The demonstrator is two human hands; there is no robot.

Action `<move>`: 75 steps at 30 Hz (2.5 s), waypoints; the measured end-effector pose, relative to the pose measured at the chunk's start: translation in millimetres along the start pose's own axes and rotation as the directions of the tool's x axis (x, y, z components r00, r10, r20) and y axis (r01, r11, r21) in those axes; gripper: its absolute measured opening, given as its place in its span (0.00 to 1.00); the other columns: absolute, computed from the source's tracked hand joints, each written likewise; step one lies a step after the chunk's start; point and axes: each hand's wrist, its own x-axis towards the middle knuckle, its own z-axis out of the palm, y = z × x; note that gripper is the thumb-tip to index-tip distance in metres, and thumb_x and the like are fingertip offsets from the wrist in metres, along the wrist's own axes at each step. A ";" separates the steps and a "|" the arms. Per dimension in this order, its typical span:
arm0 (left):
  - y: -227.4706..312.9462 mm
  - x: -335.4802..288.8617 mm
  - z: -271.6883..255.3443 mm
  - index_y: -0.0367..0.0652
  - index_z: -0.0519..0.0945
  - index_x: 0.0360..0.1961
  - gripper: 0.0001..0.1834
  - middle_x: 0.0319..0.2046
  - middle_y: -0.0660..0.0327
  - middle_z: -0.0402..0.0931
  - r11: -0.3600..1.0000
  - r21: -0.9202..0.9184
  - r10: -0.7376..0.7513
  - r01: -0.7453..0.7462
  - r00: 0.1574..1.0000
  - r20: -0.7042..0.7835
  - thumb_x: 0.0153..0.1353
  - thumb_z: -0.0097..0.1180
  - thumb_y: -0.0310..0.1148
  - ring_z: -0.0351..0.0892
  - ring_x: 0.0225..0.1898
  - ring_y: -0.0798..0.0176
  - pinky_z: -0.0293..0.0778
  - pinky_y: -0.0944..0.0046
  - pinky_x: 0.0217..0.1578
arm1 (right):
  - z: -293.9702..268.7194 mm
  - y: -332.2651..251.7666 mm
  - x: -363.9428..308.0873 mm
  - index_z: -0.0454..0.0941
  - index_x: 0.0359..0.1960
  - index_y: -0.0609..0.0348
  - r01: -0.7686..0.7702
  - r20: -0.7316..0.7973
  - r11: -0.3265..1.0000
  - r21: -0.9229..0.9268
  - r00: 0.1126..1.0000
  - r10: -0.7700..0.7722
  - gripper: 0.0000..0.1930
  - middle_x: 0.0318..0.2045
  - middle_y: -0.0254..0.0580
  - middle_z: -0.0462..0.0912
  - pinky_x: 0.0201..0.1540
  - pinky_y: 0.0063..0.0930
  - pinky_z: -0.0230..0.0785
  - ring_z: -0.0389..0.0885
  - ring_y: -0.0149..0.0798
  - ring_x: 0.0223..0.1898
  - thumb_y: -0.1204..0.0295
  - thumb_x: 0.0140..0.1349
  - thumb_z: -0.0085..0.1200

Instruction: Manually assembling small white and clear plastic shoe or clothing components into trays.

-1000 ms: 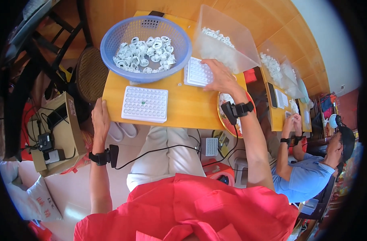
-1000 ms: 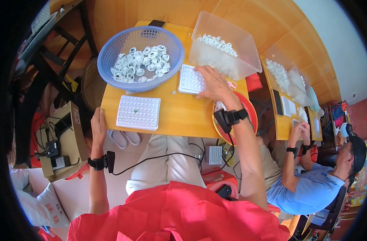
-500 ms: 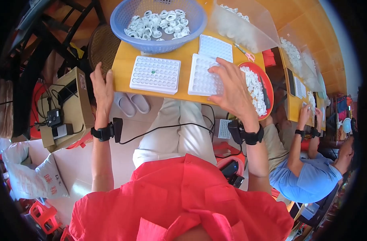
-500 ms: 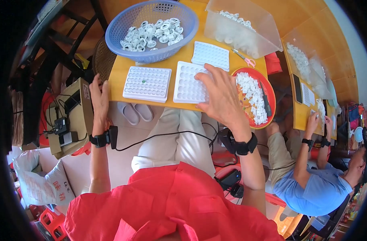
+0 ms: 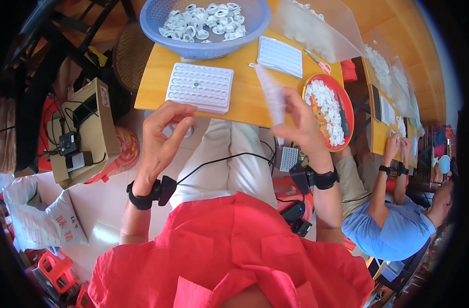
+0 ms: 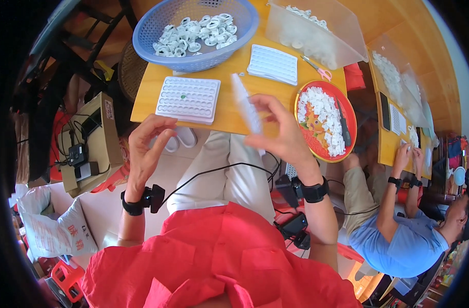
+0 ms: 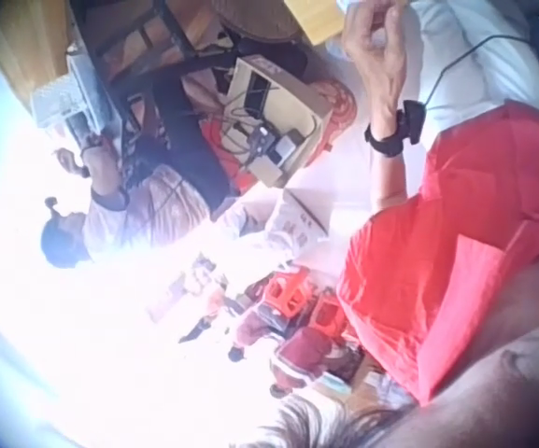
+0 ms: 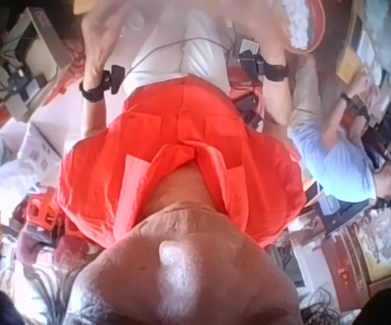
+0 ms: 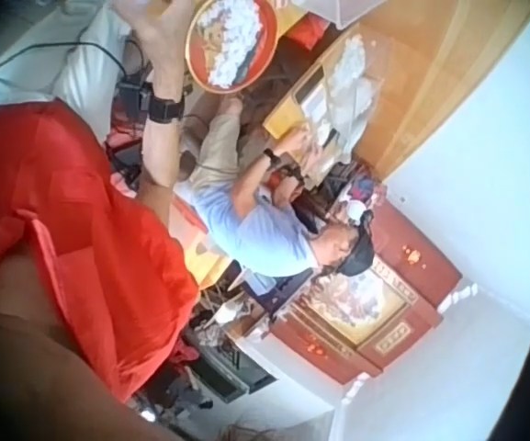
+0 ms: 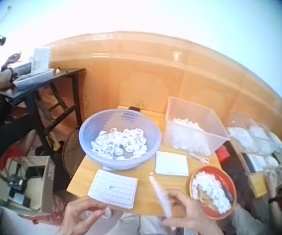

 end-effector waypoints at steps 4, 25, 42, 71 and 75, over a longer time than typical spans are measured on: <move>-10.0 -7.3 -2.5 0.34 0.77 0.37 0.09 0.33 0.60 0.75 0.994 -0.100 -0.054 0.051 0.998 -0.028 0.55 0.53 0.23 0.75 0.32 0.70 0.69 0.71 0.36 | 0.6 14.0 -15.9 0.53 0.62 0.60 -0.126 0.056 0.262 0.957 0.965 0.257 0.36 0.60 0.49 0.61 0.61 0.45 0.54 0.62 0.48 0.60 0.51 0.59 0.47; -12.4 -12.9 -7.9 0.31 0.77 0.39 0.08 0.32 0.61 0.74 0.975 -0.159 -0.165 0.153 0.984 -0.065 0.59 0.51 0.24 0.76 0.33 0.69 0.70 0.72 0.38 | 10.5 17.3 -24.7 0.52 0.64 0.55 -0.103 0.074 0.093 0.990 0.960 0.270 0.38 0.61 0.46 0.60 0.62 0.46 0.52 0.61 0.48 0.61 0.44 0.59 0.42; -40.0 -7.2 -29.8 0.32 0.78 0.39 0.09 0.31 0.60 0.76 0.960 -0.234 -0.206 0.151 0.951 -0.232 0.59 0.51 0.25 0.75 0.32 0.70 0.71 0.71 0.38 | 21.8 56.0 -0.8 0.69 0.51 0.60 0.005 -0.153 0.628 -0.778 0.968 -0.197 0.33 0.52 0.56 0.66 0.52 0.42 0.58 0.64 0.56 0.52 0.64 0.40 0.66; -52.1 9.9 -24.2 0.37 0.72 0.52 0.21 0.42 0.59 0.72 0.988 0.105 -0.100 0.113 0.987 -0.129 0.54 0.51 0.25 0.72 0.39 0.66 0.68 0.68 0.40 | 83.4 12.7 83.9 0.70 0.50 0.57 0.288 0.152 0.781 -0.554 0.958 -0.245 0.35 0.50 0.50 0.69 0.56 0.41 0.56 0.66 0.52 0.53 0.65 0.34 0.66; -54.7 9.8 -23.6 0.38 0.72 0.52 0.22 0.42 0.58 0.72 0.990 0.121 -0.052 0.068 0.990 -0.130 0.53 0.52 0.25 0.72 0.39 0.66 0.69 0.68 0.40 | 87.5 15.2 81.5 0.69 0.51 0.55 0.293 0.125 0.742 -0.603 0.953 -0.275 0.36 0.51 0.50 0.68 0.57 0.43 0.56 0.65 0.52 0.53 0.64 0.34 0.66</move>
